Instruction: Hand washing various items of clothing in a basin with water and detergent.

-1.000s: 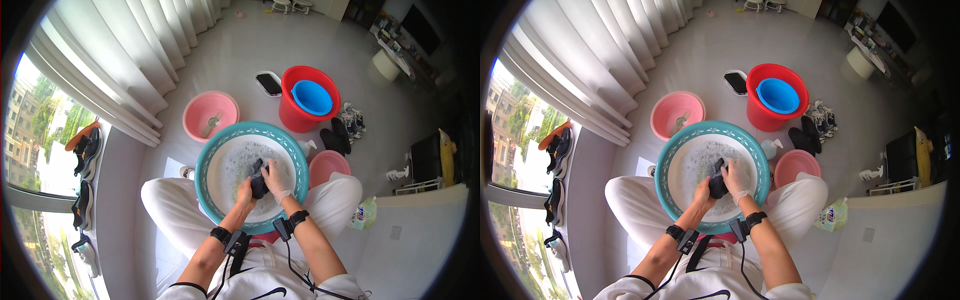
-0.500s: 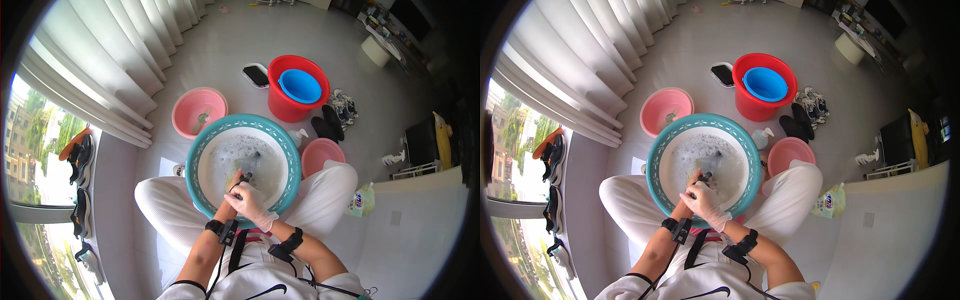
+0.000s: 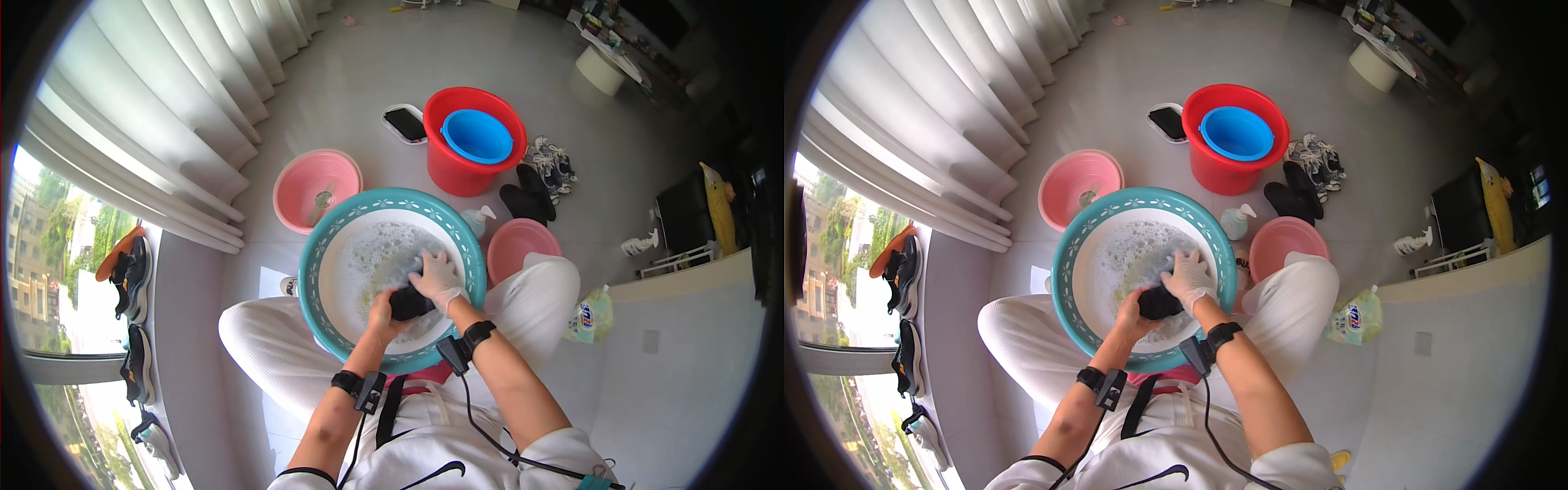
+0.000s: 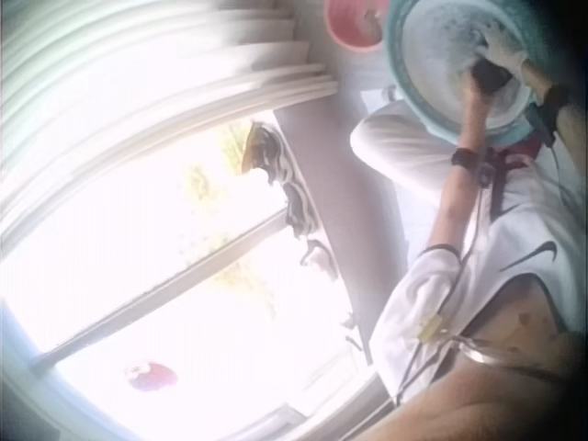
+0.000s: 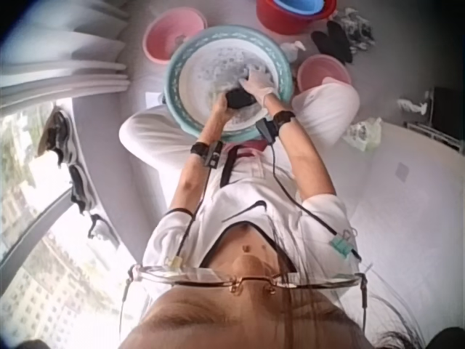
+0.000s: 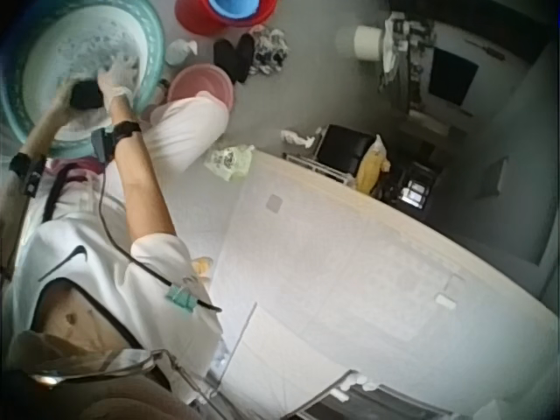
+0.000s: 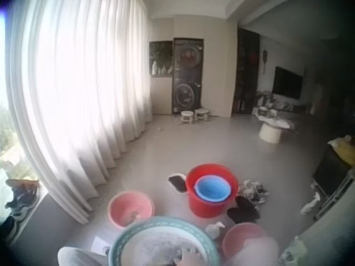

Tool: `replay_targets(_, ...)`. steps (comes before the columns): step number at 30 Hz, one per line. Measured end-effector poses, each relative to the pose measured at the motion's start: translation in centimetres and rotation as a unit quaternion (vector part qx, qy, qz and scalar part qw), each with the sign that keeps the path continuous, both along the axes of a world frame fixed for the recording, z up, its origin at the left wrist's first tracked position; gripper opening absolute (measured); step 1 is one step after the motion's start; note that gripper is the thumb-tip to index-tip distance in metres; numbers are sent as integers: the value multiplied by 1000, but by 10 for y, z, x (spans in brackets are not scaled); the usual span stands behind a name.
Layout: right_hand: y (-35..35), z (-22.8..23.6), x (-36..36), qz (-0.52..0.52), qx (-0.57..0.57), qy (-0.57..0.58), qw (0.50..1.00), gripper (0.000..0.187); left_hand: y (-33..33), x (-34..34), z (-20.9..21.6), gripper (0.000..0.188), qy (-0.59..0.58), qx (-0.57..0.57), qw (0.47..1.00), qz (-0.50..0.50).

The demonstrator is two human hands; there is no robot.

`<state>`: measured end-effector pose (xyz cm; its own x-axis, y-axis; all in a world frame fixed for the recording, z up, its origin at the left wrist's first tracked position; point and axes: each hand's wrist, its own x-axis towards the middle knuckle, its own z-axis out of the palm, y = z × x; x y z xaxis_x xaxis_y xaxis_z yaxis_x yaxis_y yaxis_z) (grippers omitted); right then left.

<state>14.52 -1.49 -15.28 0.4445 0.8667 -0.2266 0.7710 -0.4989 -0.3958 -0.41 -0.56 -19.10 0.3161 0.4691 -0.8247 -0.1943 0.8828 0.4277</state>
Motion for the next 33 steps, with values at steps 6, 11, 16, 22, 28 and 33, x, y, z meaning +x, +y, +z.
replay_targets(6, -12, -34, -22, -63, 97, 302, 946, 37, 6, 17, -16, 51, -130, -54, 990, 3)
replay_targets(11, -39, 31, -83, 9, 260, 336, 905, 22, 17, -14, -73, 38, -312, -58, 944, 87)
replay_targets(16, -47, 60, -94, 99, 322, 219, 915, 16, 8, -7, -87, 36, -399, -28, 909, 118)
replay_targets(22, -16, 28, -41, 91, 269, 42, 958, 14, -3, 12, -31, 38, -234, -21, 968, 84)
replay_targets(28, -1, -3, 1, 40, 46, -32, 998, 27, 1, 1, 20, 28, -66, 50, 990, 110)
replay_targets(33, -10, -28, -16, -77, -20, 142, 987, 50, -2, 1, 6, 50, -93, -86, 992, 0)
